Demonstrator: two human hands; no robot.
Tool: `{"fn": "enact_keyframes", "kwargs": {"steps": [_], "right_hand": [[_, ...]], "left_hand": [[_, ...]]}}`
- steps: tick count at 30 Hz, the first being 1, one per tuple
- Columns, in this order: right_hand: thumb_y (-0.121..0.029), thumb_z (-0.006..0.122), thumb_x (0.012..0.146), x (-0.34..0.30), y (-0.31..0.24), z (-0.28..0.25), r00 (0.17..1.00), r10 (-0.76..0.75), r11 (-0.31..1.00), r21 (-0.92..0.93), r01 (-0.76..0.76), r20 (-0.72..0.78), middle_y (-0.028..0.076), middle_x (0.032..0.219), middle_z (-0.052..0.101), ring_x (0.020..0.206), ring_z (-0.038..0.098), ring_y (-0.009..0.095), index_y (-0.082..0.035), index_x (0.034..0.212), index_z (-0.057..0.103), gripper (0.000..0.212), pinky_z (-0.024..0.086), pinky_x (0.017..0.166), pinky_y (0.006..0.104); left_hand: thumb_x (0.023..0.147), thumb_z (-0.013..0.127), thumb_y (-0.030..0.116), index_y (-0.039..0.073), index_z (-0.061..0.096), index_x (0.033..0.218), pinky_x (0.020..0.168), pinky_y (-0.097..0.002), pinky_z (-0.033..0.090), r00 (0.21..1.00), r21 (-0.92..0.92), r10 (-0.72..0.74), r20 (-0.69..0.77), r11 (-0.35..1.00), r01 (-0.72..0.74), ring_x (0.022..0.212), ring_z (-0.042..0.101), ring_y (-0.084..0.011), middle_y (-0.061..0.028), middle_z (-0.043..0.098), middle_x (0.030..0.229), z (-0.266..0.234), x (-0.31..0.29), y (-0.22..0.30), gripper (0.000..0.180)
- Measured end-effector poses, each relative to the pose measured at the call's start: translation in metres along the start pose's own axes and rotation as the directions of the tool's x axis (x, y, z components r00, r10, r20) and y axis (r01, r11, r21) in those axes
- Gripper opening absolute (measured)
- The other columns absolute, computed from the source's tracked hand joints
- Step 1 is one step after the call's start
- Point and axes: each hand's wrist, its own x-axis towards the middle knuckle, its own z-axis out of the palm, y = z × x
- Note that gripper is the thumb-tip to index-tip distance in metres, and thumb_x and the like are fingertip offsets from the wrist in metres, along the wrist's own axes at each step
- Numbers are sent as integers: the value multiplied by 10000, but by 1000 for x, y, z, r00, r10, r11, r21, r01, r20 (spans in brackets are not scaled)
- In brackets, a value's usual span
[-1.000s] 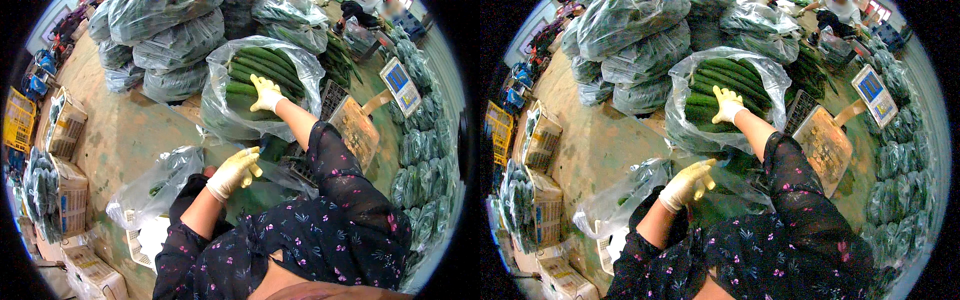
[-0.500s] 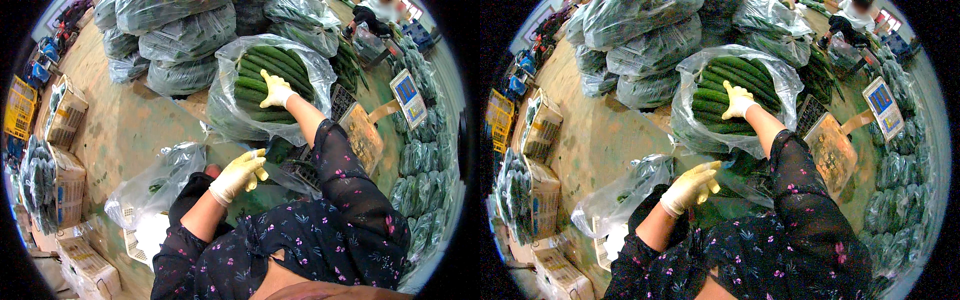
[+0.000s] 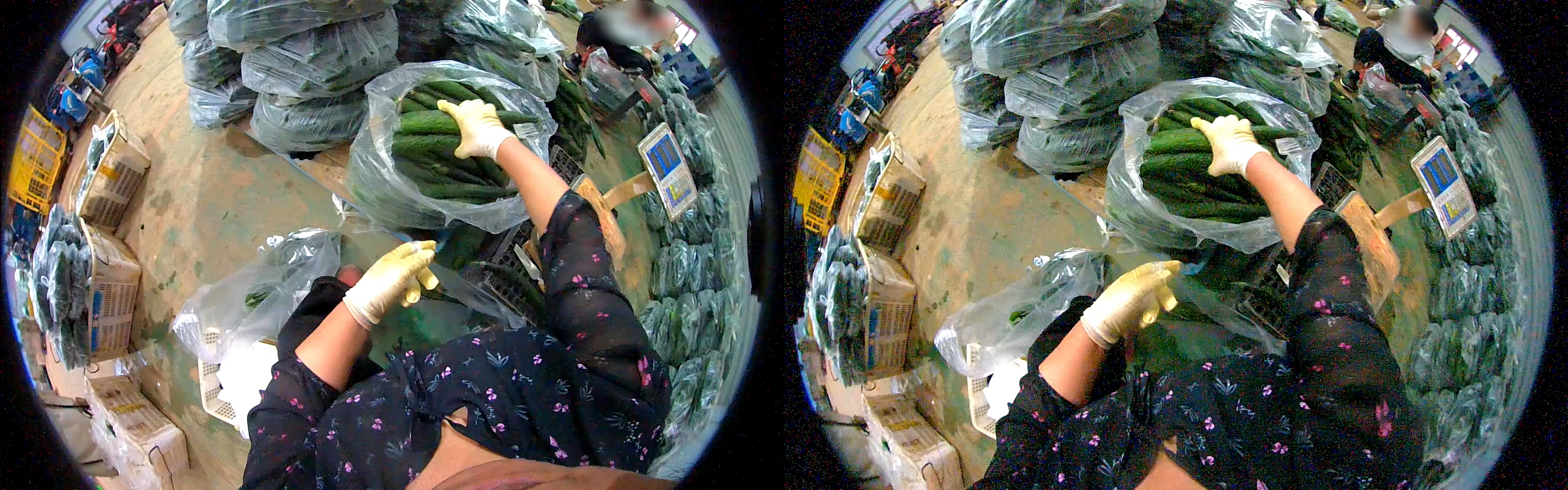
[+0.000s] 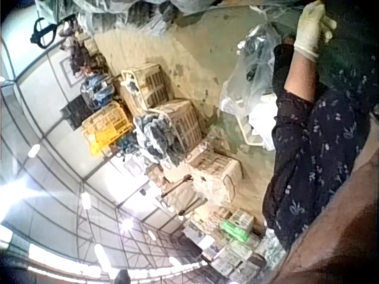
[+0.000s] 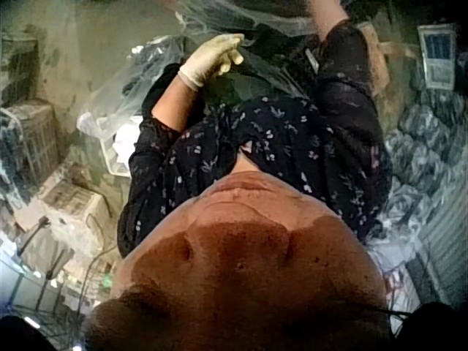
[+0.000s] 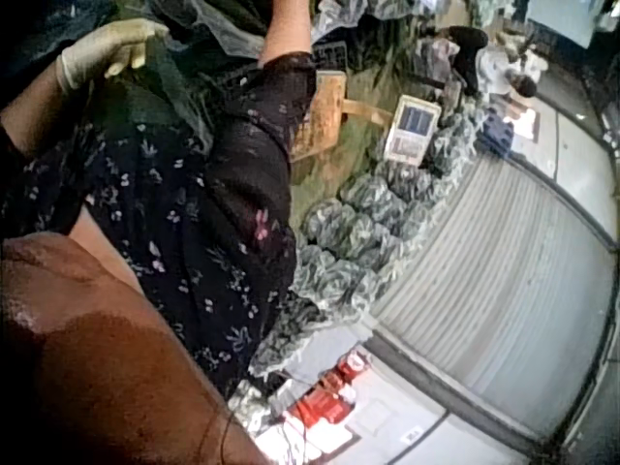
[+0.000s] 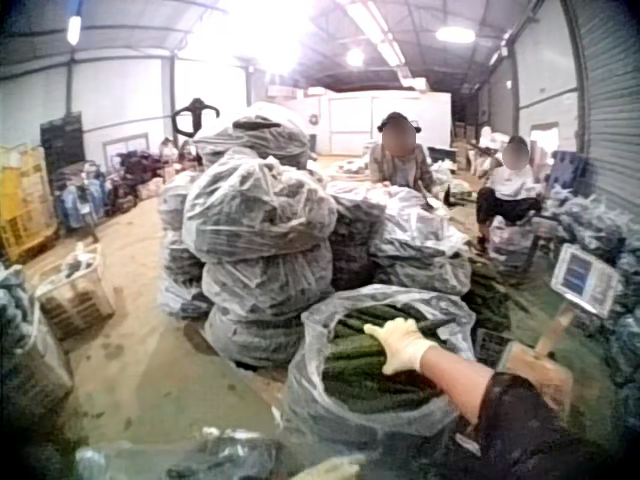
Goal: The person sorts cucumbers by hand, picking them from a large bag and placing them into smaller plastic bags before weighing them on a digital scale and tying the bags.
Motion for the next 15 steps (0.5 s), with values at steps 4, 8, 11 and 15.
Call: {"fn": "enact_keyframes", "kwargs": {"steps": [4,8,11,15], "right_hand": [[-271,757,508,-38,32,-26,996,17,988,156,-3,-88,192,1079,582,1011,556,370,-204,1288,451,840,474,851,438],[-251,792,525,-89,82,-22,955,206,699,715,10,-215,182,1216,550,1124,530,285,-55,1288,439,864,413,958,360],[-238,768,658,-127,77,-45,993,87,-66,994,82,-76,120,1128,580,993,570,234,1,1274,432,742,458,914,392],[-501,650,721,-185,40,-57,996,-56,-599,800,18,-65,155,1088,588,905,610,241,22,1270,436,788,520,828,449]], "left_hand": [[936,453,400,97,480,1276,395,-202,332,998,37,54,-37,998,-53,434,418,-79,-61,594,708,-6,-2,-4,456],[943,406,471,85,423,1328,388,-200,332,1000,-21,24,-3,999,-24,429,415,-83,-62,593,709,-4,-2,-8,546],[947,381,486,86,393,1350,373,-191,330,999,-43,21,26,999,-20,424,416,-72,-61,593,709,-2,-6,-8,568],[954,366,476,50,366,1352,335,-207,357,994,-147,83,77,987,-71,376,432,-94,-97,615,727,-4,-4,-13,583]]}}
